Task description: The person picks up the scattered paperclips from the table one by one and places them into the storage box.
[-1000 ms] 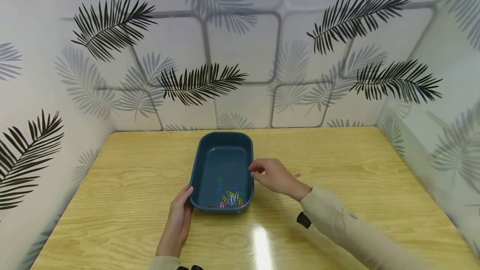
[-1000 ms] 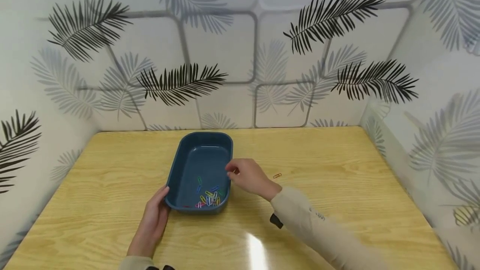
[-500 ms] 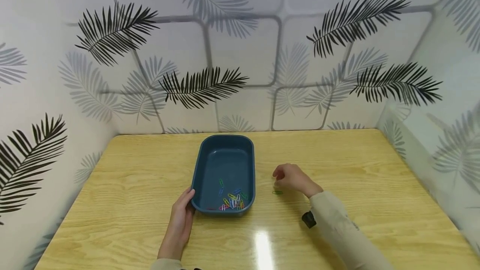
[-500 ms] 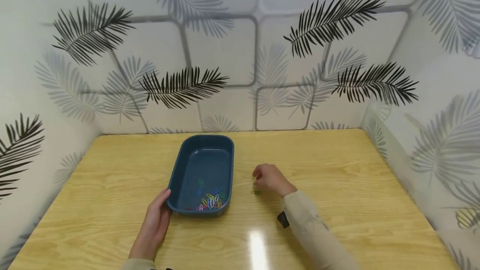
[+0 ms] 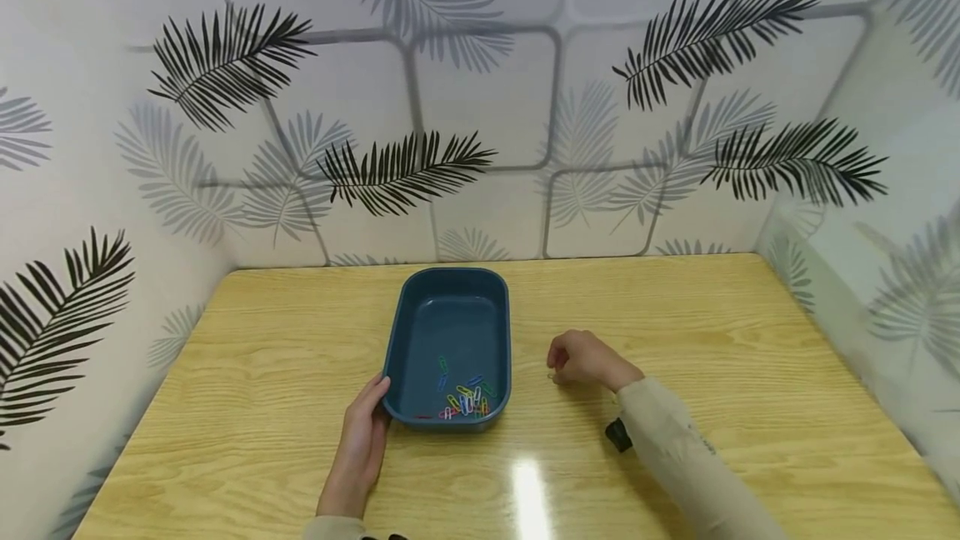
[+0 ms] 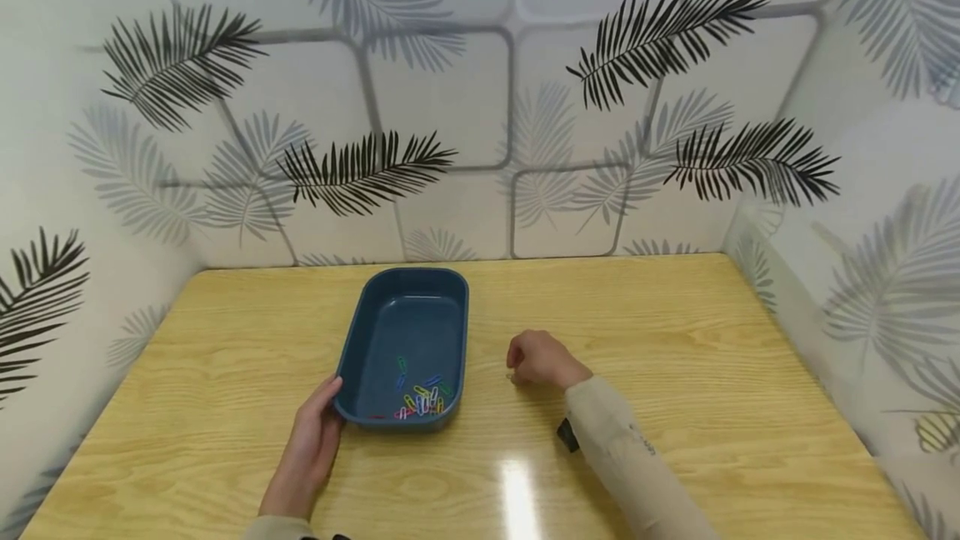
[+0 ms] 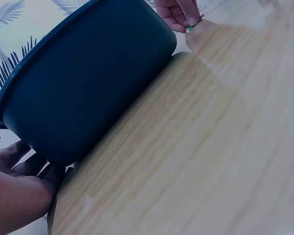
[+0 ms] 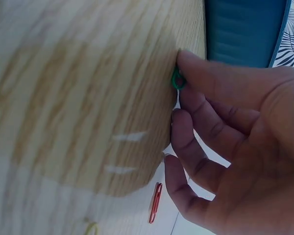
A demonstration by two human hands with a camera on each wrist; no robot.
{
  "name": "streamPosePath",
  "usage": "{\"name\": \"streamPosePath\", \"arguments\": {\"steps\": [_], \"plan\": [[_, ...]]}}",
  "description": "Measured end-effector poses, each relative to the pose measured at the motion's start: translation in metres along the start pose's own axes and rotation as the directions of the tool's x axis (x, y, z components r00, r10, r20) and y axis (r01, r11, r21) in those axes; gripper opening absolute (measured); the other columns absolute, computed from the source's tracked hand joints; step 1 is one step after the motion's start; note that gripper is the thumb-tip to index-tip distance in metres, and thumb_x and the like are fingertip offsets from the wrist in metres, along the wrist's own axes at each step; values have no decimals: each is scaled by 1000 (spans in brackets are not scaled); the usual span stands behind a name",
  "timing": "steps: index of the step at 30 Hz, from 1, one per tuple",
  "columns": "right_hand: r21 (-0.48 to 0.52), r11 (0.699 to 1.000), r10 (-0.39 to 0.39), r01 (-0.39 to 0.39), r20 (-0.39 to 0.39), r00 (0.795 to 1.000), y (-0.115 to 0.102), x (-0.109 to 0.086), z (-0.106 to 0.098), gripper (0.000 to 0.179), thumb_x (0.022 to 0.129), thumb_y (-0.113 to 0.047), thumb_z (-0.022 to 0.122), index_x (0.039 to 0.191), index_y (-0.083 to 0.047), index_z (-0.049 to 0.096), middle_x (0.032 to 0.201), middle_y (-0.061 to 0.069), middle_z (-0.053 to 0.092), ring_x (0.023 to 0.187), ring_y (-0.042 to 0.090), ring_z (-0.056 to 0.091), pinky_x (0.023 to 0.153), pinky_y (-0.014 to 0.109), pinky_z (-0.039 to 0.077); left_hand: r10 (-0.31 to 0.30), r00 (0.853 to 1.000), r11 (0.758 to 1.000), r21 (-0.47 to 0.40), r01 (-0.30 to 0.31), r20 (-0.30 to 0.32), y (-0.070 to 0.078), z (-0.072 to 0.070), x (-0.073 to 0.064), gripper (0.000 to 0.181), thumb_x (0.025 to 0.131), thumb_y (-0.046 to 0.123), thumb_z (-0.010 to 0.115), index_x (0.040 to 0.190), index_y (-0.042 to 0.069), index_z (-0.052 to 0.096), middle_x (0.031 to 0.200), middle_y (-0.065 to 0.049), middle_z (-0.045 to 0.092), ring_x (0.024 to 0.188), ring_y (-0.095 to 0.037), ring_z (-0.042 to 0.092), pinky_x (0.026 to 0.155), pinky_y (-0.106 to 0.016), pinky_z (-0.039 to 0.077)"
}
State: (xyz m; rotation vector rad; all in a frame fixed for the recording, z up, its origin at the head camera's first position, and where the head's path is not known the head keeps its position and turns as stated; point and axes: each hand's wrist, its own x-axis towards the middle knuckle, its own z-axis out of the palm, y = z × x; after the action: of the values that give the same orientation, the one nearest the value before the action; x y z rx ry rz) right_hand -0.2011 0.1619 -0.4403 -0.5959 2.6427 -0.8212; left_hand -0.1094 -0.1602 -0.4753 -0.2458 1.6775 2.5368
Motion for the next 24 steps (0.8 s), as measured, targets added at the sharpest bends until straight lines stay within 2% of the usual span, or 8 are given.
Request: {"name": "streamPosePath", "arguments": {"steps": [9, 12, 15, 20, 24], "plan": [[-25, 999, -32, 34, 59, 998, -1, 0, -2, 10, 81, 7, 70, 83, -3, 66, 80, 1, 61, 74, 15, 56, 69, 32, 50, 2, 1000, 1000, -13, -2, -15, 0, -1, 1, 58, 104, 20, 43, 147, -12, 22, 153, -24, 22, 142, -28, 19, 116, -39, 14], [-16, 999, -39, 40, 57, 998, 2, 0, -3, 7, 83, 5, 68, 84, -2, 67, 80, 1, 61, 74, 15, 55, 69, 32, 50, 9, 1000, 1000, -11, -9, -6, 0, 0, 0, 58, 104, 21, 42, 147, -12, 21, 154, -25, 20, 142, -29, 18, 116, -39, 13], [25, 999, -20, 19, 24, 1000, 6, 0, -2, 8, 86, 5, 64, 85, -2, 67, 79, 1, 61, 71, 15, 52, 65, 30, 47, 15, 1000, 1000, -3, -15, 2, 0, 0, 0, 60, 104, 22, 42, 147, -12, 19, 154, -26, 18, 143, -30, 16, 116, -40, 12], [116, 993, 15, -4, -92, 996, 10, -1, 0, 10, 88, 5, 60, 87, -2, 67, 81, 3, 61, 72, 16, 52, 64, 29, 46, 16, 1000, 1000, -1, -16, 2, 0, 1, 0, 61, 104, 23, 42, 147, -13, 19, 154, -27, 18, 143, -31, 15, 116, -41, 12], [233, 972, 48, -12, -149, 988, 13, -2, 0, 7, 89, 3, 60, 92, 2, 66, 85, 5, 61, 76, 18, 53, 67, 31, 47, 7, 1000, 1000, -10, -7, -4, 0, 0, 1, 60, 104, 22, 42, 147, -12, 20, 154, -25, 19, 143, -30, 15, 116, -41, 12]]}}
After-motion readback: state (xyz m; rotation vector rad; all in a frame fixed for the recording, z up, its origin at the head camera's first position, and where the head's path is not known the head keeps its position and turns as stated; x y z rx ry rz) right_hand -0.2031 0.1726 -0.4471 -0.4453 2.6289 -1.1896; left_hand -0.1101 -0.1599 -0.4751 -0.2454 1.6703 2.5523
